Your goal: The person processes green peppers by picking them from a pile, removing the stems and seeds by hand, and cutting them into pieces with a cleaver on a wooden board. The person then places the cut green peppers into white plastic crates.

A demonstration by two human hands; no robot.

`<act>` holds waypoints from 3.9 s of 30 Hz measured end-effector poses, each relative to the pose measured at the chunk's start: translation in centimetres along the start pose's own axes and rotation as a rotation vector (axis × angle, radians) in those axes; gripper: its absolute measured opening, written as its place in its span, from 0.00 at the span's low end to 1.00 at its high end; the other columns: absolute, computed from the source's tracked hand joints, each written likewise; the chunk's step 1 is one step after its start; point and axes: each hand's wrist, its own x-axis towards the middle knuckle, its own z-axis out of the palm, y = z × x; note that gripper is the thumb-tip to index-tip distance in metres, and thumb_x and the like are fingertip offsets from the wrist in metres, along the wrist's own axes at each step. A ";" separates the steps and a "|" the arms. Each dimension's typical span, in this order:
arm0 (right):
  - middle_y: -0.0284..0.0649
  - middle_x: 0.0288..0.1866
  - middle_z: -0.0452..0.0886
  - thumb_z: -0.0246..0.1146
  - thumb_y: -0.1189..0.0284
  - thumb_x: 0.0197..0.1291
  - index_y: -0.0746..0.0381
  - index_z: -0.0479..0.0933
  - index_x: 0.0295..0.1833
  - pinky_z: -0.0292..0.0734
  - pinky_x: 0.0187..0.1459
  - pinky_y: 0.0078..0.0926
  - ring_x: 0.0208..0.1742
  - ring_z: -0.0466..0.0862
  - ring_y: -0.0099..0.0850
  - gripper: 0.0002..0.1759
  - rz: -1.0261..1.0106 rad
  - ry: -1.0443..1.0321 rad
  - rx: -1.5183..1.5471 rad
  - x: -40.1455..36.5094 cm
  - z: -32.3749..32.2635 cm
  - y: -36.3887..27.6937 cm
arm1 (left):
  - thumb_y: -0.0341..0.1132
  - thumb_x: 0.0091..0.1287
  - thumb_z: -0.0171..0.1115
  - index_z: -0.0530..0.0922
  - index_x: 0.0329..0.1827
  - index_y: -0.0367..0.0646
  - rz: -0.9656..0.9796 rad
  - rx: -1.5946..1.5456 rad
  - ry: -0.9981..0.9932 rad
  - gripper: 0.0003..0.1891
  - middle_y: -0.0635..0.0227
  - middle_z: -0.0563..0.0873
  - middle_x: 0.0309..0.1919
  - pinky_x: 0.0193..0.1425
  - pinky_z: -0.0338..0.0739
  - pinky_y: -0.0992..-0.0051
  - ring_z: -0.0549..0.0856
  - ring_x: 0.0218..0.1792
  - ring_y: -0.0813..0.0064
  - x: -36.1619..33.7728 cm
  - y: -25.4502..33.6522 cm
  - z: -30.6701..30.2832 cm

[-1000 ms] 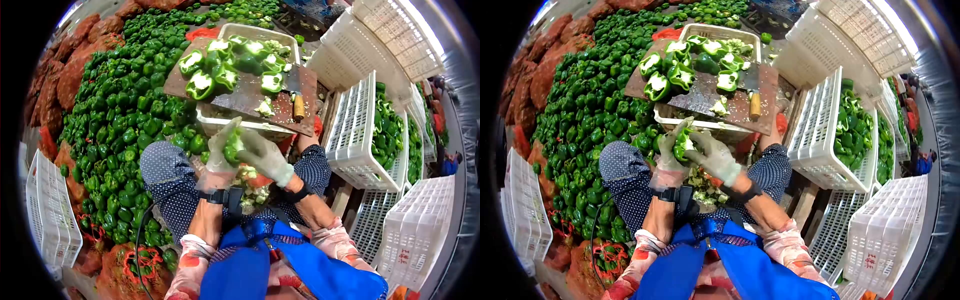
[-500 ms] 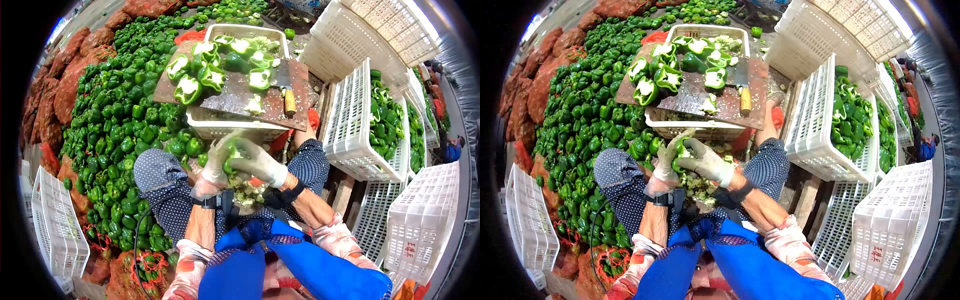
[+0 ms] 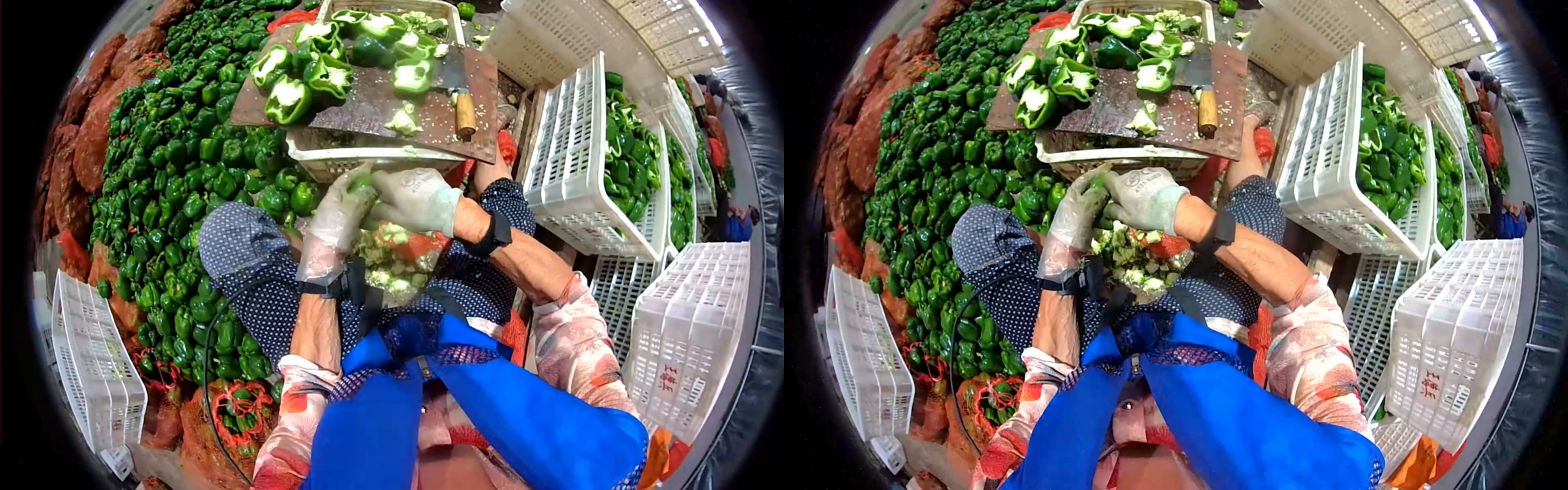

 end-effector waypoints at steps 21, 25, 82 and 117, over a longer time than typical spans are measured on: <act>0.49 0.56 0.79 0.63 0.63 0.65 0.62 0.75 0.62 0.76 0.59 0.39 0.56 0.81 0.48 0.23 0.059 0.393 0.352 -3.1 -0.5 2.9 | 0.70 0.66 0.51 0.66 0.73 0.40 0.313 -0.696 -0.200 0.45 0.59 0.84 0.51 0.49 0.87 0.66 0.87 0.47 0.64 -1.2 2.4 0.0; 0.47 0.55 0.79 0.64 0.70 0.56 0.59 0.78 0.53 0.81 0.47 0.42 0.49 0.84 0.45 0.17 -0.108 0.283 0.031 -2.1 -1.8 -2.7 | 0.61 0.68 0.53 0.68 0.72 0.40 0.404 -0.294 -0.242 0.39 0.60 0.80 0.59 0.63 0.78 0.63 0.82 0.58 0.64 -0.5 1.0 -0.4; 0.46 0.57 0.78 0.64 0.66 0.62 0.62 0.76 0.53 0.81 0.51 0.38 0.47 0.84 0.43 0.17 -0.113 0.399 0.071 2.1 -1.4 2.6 | 0.65 0.73 0.45 0.57 0.77 0.44 0.202 -0.843 -0.351 0.40 0.58 0.67 0.71 0.73 0.60 0.43 0.69 0.70 0.54 0.6 0.3 0.0; 0.54 0.38 0.84 0.62 0.60 0.59 0.64 0.77 0.47 0.77 0.45 0.45 0.41 0.85 0.48 0.19 0.173 0.195 0.529 -0.4 3.9 -1.3 | 0.35 0.71 0.59 0.76 0.64 0.37 0.334 0.056 -0.060 0.21 0.62 0.81 0.60 0.68 0.70 0.72 0.79 0.60 0.72 1.5 -1.4 -0.1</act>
